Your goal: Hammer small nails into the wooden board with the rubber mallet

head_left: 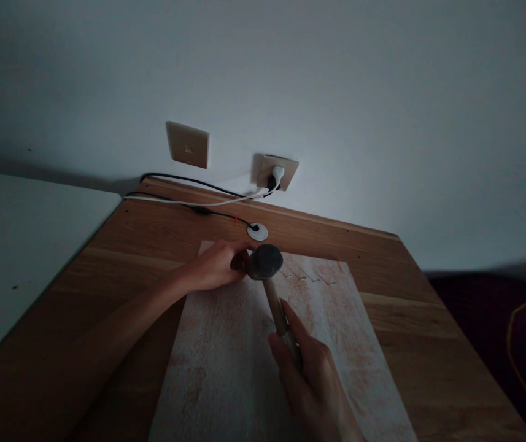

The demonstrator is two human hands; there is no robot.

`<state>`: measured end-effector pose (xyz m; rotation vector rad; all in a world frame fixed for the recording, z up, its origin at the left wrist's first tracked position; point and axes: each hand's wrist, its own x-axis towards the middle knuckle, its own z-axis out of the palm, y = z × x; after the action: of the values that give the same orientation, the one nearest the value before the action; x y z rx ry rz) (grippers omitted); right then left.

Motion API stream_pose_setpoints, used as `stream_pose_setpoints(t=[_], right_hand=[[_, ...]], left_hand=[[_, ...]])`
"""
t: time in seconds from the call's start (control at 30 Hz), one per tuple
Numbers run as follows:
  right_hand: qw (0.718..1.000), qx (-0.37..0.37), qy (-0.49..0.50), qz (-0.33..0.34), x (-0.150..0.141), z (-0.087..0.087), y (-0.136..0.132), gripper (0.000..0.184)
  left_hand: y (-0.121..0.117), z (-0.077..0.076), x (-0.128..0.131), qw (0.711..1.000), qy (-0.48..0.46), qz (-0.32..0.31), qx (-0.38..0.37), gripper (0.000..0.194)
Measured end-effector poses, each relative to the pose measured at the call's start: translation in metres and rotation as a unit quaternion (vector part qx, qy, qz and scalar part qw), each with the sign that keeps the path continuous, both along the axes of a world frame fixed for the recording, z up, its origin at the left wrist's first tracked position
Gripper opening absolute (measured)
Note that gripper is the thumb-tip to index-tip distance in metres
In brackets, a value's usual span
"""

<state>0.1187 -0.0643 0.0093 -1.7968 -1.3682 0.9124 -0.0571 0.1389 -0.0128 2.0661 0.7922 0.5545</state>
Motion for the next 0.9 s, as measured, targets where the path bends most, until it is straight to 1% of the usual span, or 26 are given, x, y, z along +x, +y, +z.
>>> stream_pose_setpoints(t=[0.1,0.2,0.3,0.4,0.53,0.63,0.73,0.83,0.9], right_hand=[[1.0,-0.007,0.008,-0.002,-0.0004,-0.0013,-0.0004,0.068],[1.0,0.005,0.014,-0.003,0.0002,-0.0023,-0.0005,0.067],[1.0,0.003,0.0,0.003,0.0012,-0.0027,-0.0008,0.069],[1.0,-0.004,-0.02,0.0,0.0023,-0.002,-0.0018,0.07],[1.0,0.01,-0.025,-0.002,0.0033,0.0002,-0.0023,0.068],[0.999,-0.005,-0.031,0.005,0.0025,0.0014,-0.0005,0.068],[0.999,-0.019,-0.029,0.003,0.001,0.0016,0.0013,0.067],[1.0,0.006,-0.014,-0.006,0.001,0.0013,0.0005,0.067],[1.0,0.009,-0.015,-0.01,0.0029,0.0012,-0.0025,0.066]], left_hand=[[-0.0004,0.0007,-0.0001,1.0,-0.001,0.003,-0.003,0.049],[-0.0003,-0.0002,-0.0003,1.0,-0.002,0.001,-0.002,0.048],[0.0001,-0.0009,-0.0006,1.0,-0.004,0.002,0.003,0.048],[0.0002,0.0,-0.0007,1.0,0.001,0.003,0.007,0.045],[-0.0002,0.0019,-0.0002,1.0,0.01,0.002,0.005,0.037],[-0.0002,0.0017,0.0002,1.0,0.005,0.003,0.006,0.033],[0.0006,0.0003,0.0004,1.0,-0.005,0.001,0.007,0.04],[0.0014,-0.0013,0.0002,1.0,-0.006,-0.005,0.005,0.047],[0.0016,-0.0023,0.0,1.0,-0.006,-0.008,0.0,0.048]])
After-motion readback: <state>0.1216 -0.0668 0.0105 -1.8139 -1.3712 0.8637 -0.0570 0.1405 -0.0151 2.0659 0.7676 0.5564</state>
